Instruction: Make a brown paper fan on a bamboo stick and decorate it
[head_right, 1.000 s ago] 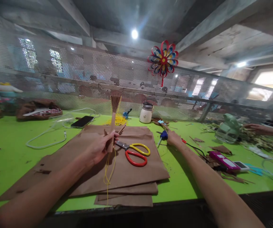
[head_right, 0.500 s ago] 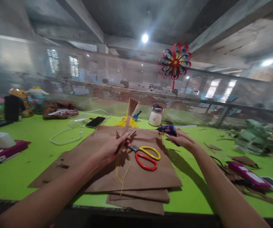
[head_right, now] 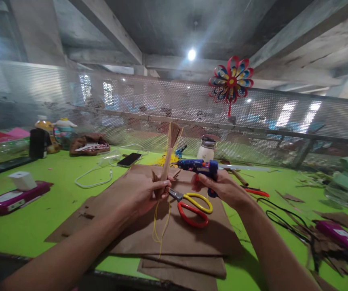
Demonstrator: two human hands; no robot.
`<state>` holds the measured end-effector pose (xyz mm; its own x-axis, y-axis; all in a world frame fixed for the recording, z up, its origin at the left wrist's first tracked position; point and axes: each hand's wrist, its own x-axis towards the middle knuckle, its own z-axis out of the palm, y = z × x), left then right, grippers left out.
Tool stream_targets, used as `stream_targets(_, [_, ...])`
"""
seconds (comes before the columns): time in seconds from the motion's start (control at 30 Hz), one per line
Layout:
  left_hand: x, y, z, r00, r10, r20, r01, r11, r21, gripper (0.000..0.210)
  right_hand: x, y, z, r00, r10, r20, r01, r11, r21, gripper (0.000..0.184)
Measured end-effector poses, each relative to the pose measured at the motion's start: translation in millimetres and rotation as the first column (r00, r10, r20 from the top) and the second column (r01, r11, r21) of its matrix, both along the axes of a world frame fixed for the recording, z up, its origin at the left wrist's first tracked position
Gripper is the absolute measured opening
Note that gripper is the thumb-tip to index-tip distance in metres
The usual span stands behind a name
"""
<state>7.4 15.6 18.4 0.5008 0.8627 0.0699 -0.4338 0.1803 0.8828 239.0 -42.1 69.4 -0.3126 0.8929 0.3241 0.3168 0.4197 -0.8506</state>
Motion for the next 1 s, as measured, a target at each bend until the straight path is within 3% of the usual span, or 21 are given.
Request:
stream_targets(0.2, [3, -1, -2.0, 1.000, 0.003, -0.008, -0.002, 0.999, 0.053, 0.022, -7, -3, -14.5, 0.991, -0.010, 0.136, 0.001, 0.998, 0.062, 0.040])
stream_targets(0.5, [8, 0, -7.6, 0.997, 0.048, -0.064, -0.036, 0.984, 0.177, 0.012, -10, -2, -30.2, 0.884, -0.256, 0.392, 0.190, 0.961, 0.200, 0.042])
stream_targets(0.7, [8, -1, -8.1, 0.998, 0.051, -0.047, -0.041, 0.981, 0.191, 0.013, -14, -2, -28.7, 0.878, -0.305, 0.369, 0.223, 0.943, 0.248, 0.038])
stream_targets(1.0, [8, -1, -7.3, 0.996, 0.048, -0.078, -0.032, 0.979, 0.201, 0.009, -16, -1, -26.1, 0.889, -0.291, 0.353, 0.149, 0.914, 0.376, 0.035])
